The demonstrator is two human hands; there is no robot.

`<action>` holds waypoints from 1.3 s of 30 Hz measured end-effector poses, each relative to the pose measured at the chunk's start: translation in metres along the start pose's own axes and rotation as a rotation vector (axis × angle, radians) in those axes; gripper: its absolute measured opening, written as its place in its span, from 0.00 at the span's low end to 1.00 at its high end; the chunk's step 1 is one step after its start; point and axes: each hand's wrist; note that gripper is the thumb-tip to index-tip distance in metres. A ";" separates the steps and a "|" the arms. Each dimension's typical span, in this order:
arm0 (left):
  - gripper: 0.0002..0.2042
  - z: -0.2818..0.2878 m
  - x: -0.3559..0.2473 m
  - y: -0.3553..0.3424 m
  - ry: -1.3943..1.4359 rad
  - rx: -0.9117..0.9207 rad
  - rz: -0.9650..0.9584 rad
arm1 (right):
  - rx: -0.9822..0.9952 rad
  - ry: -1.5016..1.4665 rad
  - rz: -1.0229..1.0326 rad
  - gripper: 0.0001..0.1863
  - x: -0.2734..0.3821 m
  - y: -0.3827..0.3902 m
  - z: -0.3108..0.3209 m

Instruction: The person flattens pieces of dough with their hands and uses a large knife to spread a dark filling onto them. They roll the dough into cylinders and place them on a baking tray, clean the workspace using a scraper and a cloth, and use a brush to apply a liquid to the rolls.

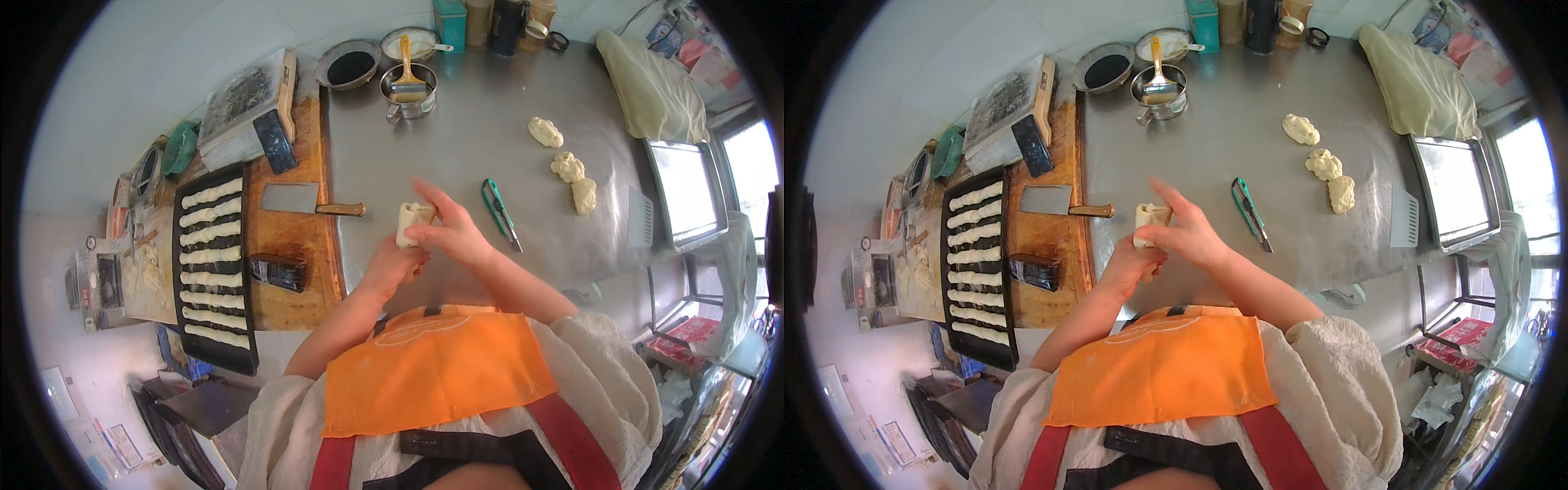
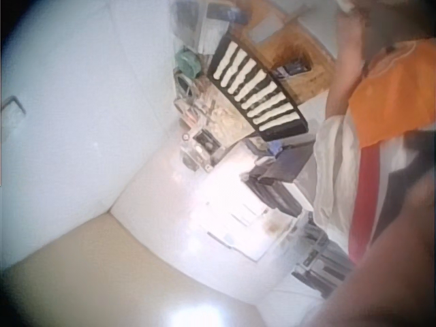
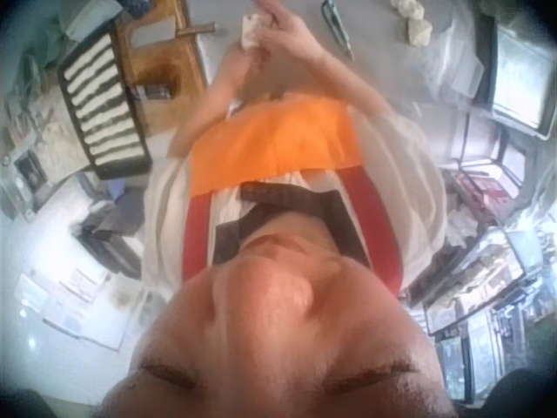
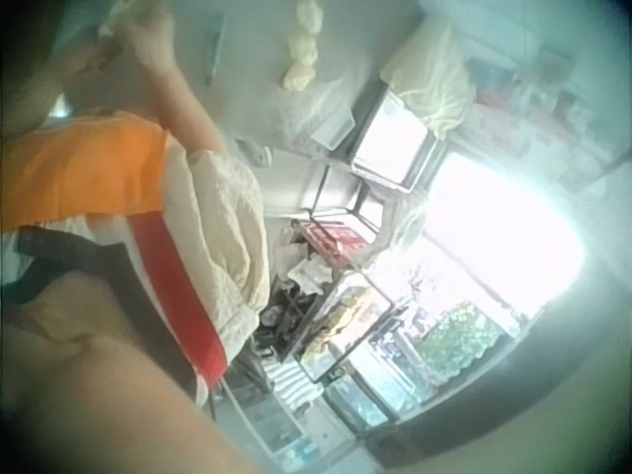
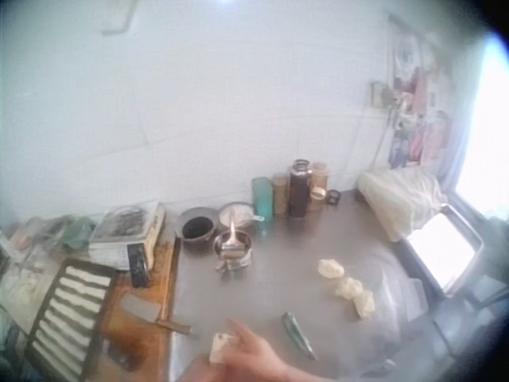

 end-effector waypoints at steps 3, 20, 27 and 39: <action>0.14 -0.003 -0.003 0.005 -0.385 -0.126 -0.140 | -0.069 0.090 0.081 0.16 0.014 -0.006 -0.024; 0.19 0.073 -0.034 0.037 0.245 0.434 -0.082 | 0.170 -0.543 -0.078 0.16 0.026 0.008 -0.058; 0.12 0.040 -0.038 0.032 0.056 0.315 0.011 | -0.120 -0.298 0.081 0.30 0.033 0.007 -0.047; 0.10 0.019 -0.019 0.039 -0.218 0.175 -0.179 | -0.179 -0.715 -0.163 0.10 0.028 0.022 -0.062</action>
Point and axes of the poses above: each hand's wrist, its own y-axis away from the middle knuckle, its own z-axis out of the back of the hand, x = y × z, and after that the axes turned 4 degrees about -z, right-handed
